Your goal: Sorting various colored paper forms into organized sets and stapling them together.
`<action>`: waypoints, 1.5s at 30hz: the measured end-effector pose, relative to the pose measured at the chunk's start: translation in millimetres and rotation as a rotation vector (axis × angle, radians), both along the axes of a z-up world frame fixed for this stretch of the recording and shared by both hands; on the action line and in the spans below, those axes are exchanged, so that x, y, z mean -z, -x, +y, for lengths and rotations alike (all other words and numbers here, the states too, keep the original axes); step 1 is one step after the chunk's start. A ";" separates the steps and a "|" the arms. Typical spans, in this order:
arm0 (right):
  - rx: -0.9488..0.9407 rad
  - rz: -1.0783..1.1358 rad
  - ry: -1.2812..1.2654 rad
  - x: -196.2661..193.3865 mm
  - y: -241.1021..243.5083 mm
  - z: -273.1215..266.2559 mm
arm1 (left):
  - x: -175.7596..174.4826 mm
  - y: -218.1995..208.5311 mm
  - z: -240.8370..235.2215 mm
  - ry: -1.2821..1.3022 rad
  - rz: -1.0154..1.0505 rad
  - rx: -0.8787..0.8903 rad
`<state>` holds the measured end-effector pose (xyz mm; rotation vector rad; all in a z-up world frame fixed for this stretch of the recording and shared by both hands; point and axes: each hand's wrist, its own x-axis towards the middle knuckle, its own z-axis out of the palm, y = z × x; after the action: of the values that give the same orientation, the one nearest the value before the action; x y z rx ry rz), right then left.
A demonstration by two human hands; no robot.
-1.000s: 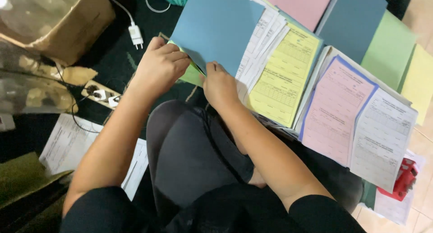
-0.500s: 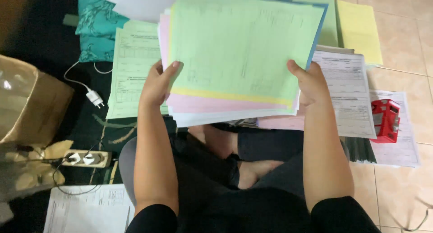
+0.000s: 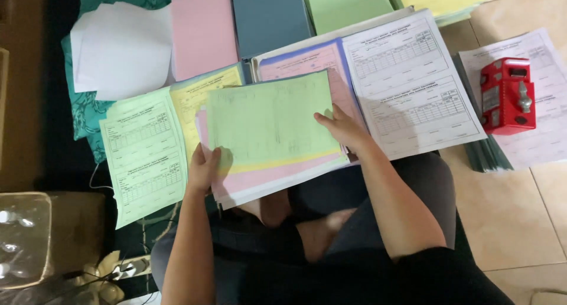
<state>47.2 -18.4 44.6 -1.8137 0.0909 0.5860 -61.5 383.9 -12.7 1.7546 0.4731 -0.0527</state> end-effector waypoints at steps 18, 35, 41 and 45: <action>0.034 -0.171 0.066 81.6 -26.9 8.0 | 8.7 2.2 -11.2 -0.207 -0.110 -0.133; 0.089 -0.282 0.093 80.5 -24.9 3.4 | 10.4 2.4 -14.2 -0.282 -0.156 -0.125; 0.111 -0.299 0.096 86.5 -31.0 2.8 | 14.0 1.8 -8.8 -0.255 -0.162 -0.110; 0.102 -0.301 0.118 96.9 -38.8 -0.4 | 15.1 1.3 -9.8 -0.244 -0.170 -0.085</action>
<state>85.9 -18.9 -52.2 -1.9792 0.0135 0.2361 -62.9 374.1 -27.8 1.9557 0.4428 0.2214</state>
